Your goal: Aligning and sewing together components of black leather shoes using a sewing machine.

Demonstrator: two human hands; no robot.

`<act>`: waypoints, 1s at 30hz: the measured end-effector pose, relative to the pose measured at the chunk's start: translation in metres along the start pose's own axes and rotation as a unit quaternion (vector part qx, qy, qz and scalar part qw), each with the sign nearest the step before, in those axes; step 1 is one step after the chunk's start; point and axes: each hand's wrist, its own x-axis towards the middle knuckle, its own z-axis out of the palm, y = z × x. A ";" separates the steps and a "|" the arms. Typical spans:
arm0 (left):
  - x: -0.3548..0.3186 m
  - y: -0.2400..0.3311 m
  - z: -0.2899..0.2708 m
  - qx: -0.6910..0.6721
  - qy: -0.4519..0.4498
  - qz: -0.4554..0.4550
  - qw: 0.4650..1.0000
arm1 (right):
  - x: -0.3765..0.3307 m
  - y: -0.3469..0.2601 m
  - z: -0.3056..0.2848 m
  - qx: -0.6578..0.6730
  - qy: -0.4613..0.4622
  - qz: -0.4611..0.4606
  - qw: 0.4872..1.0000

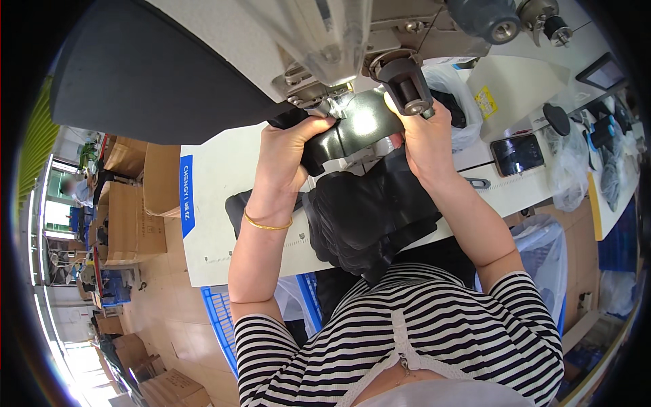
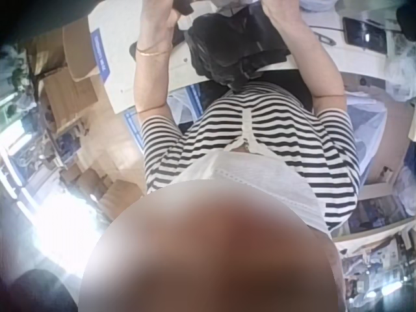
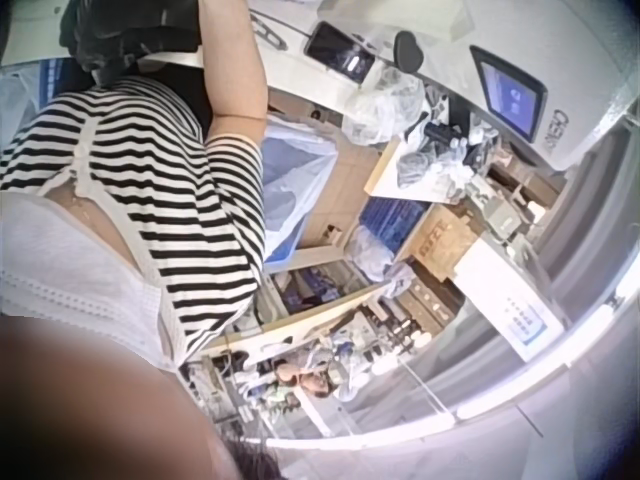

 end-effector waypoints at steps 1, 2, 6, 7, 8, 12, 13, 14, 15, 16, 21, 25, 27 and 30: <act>0.000 0.001 0.002 0.000 0.000 0.000 1.000 | 0.000 0.001 0.000 0.002 -0.002 -0.002 1.000; -0.001 0.002 0.005 -0.014 0.007 0.002 1.000 | 0.001 0.001 -0.001 0.001 -0.002 -0.001 1.000; -0.001 0.002 0.006 -0.021 0.018 0.006 1.000 | 0.001 0.001 -0.001 0.000 -0.001 0.000 1.000; -0.001 0.002 0.006 -0.021 0.018 0.005 1.000 | 0.000 0.001 -0.001 0.000 0.003 0.003 1.000; -0.002 0.002 0.006 -0.018 0.017 0.005 1.000 | 0.000 0.001 0.000 0.000 0.004 0.003 1.000; 0.001 -0.001 0.000 0.010 0.000 0.012 1.000 | 0.001 -0.001 -0.002 -0.001 -0.011 0.002 1.000; 0.002 -0.001 -0.001 0.009 -0.001 0.011 1.000 | 0.001 -0.001 -0.003 -0.001 -0.018 0.002 1.000; 0.002 -0.002 -0.001 0.004 -0.001 0.007 1.000 | 0.001 -0.002 -0.003 -0.002 -0.017 0.002 1.000; 0.003 -0.002 -0.001 -0.001 -0.001 0.004 1.000 | 0.001 -0.002 -0.002 -0.003 -0.014 0.001 1.000; 0.003 -0.002 -0.001 -0.001 0.000 0.004 1.000 | 0.001 -0.002 -0.001 -0.004 -0.013 0.000 1.000; 0.000 0.002 0.006 -0.015 0.018 0.003 1.000 | 0.000 -0.001 -0.001 -0.004 -0.002 -0.002 1.000; 0.000 0.001 0.005 -0.015 0.017 0.003 1.000 | 0.000 -0.002 0.000 -0.004 -0.006 -0.002 1.000; 0.000 0.001 0.005 -0.017 0.015 0.011 1.000 | 0.001 -0.001 -0.001 -0.004 -0.010 -0.004 1.000; 0.001 0.000 0.004 -0.015 0.010 0.008 1.000 | 0.000 -0.002 -0.001 -0.005 -0.008 -0.003 1.000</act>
